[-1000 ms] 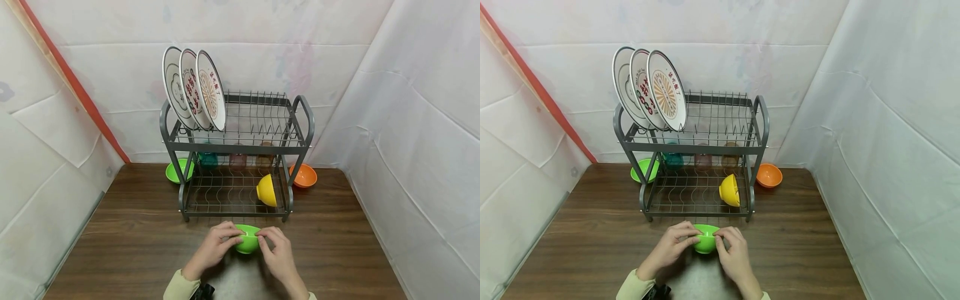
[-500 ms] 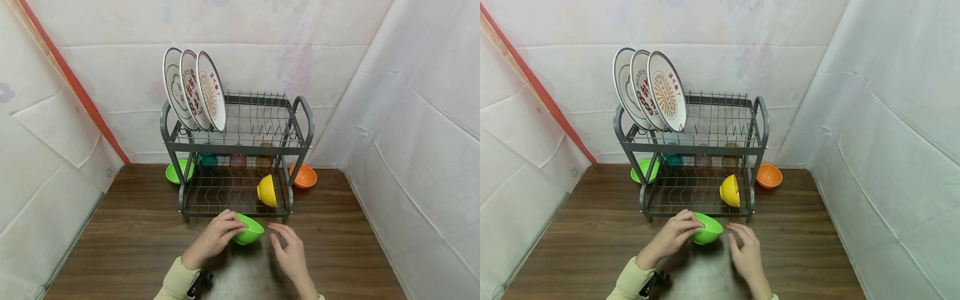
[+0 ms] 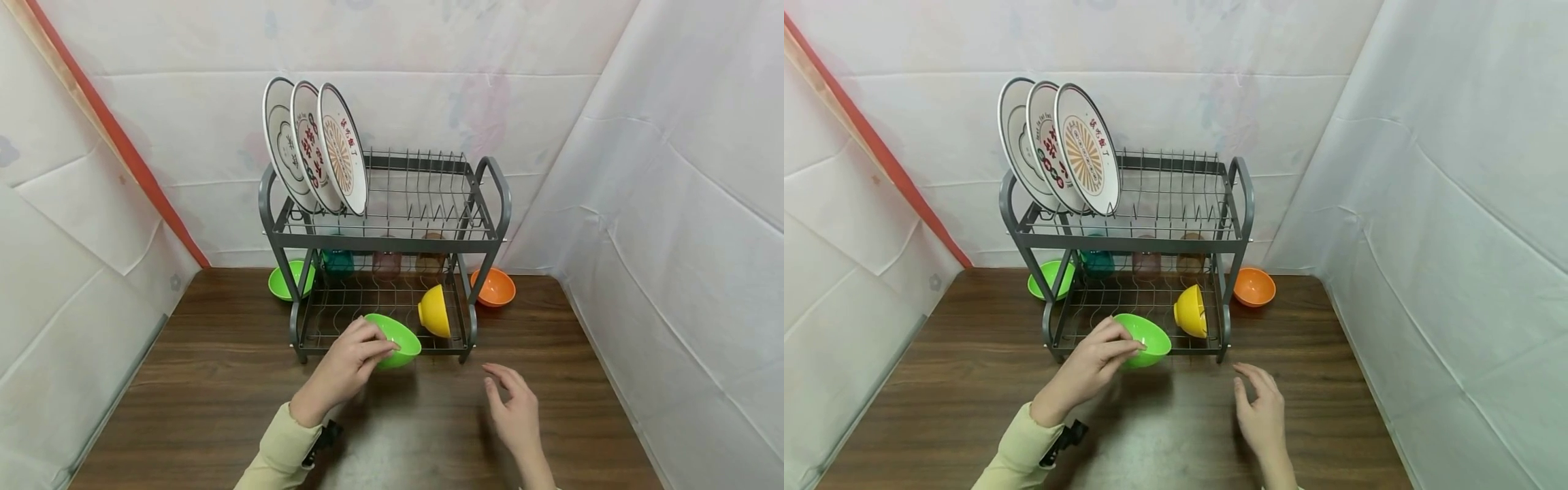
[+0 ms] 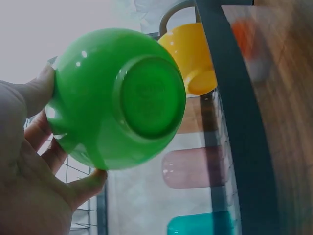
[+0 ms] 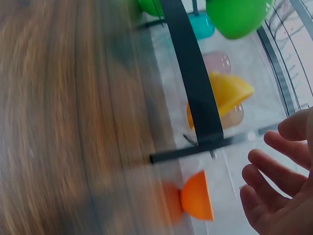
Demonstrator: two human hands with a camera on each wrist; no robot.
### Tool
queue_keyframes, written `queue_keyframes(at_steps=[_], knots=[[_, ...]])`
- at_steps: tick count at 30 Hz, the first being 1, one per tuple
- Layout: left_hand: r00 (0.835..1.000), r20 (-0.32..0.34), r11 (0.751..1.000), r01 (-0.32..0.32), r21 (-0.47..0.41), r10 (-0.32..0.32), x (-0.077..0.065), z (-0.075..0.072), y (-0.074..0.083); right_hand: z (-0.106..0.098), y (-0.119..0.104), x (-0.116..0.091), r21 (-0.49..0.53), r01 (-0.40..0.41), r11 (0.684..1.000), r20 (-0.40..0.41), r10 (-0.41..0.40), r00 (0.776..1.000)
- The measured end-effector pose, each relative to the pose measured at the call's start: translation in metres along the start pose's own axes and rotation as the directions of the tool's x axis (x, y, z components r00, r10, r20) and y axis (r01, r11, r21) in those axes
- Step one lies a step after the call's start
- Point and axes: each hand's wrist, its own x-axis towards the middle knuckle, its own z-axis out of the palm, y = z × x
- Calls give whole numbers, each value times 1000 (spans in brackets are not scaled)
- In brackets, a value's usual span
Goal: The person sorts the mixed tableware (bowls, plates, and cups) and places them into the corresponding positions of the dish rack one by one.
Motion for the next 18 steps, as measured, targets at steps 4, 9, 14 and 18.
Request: queue_keyframes(at_steps=[4, 9, 14, 18], knots=[[999, 14, 994, -39, 106, 38, 11, -1, -1, -9, 9, 3, -21, -20, 1000, -25, 19, 1000], [996, 58, 960, -80, 269, 67, 26, 0, -2, -19, 18, 7, -55, -62, 997, -58, 59, 997], [992, 97, 932, -106, 347, 77, 38, 7, -10, -23, 21, 8, -61, -93, 994, -60, 90, 994], [988, 142, 916, -117, 383, 66, 43, 15, -17, -22, 19, 6, -62, -154, 986, -51, 151, 987]])
